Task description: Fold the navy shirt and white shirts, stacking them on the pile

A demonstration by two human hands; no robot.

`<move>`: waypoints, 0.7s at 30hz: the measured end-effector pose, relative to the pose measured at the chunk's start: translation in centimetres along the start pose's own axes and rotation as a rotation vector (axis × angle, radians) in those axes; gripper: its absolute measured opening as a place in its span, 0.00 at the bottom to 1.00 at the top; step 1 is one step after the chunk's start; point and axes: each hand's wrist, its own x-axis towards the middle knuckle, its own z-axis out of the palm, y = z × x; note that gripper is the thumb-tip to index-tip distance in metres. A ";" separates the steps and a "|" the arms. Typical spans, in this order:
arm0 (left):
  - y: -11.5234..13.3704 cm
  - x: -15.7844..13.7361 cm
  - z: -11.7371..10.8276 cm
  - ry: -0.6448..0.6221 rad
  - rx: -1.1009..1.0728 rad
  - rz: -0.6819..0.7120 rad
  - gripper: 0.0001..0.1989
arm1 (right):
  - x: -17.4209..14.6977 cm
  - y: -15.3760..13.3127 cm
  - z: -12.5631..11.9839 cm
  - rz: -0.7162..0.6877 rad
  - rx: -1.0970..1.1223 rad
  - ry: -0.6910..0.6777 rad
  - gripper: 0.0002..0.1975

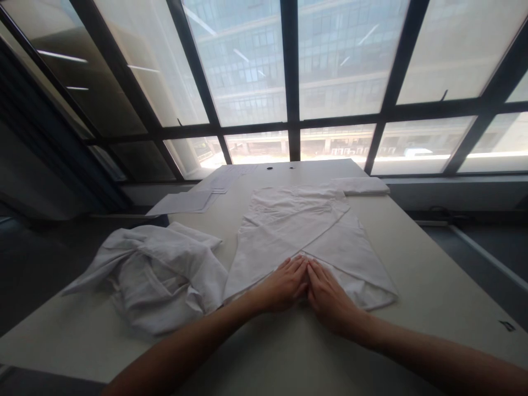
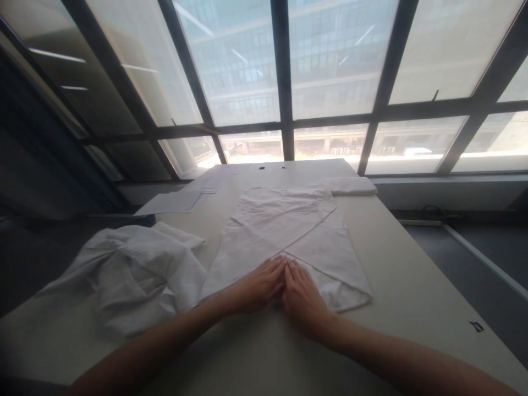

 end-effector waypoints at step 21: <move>-2.2 -7.6 0.8 -0.056 0.115 -0.053 0.36 | -4.9 5.8 -0.1 -0.001 -0.116 -0.135 0.36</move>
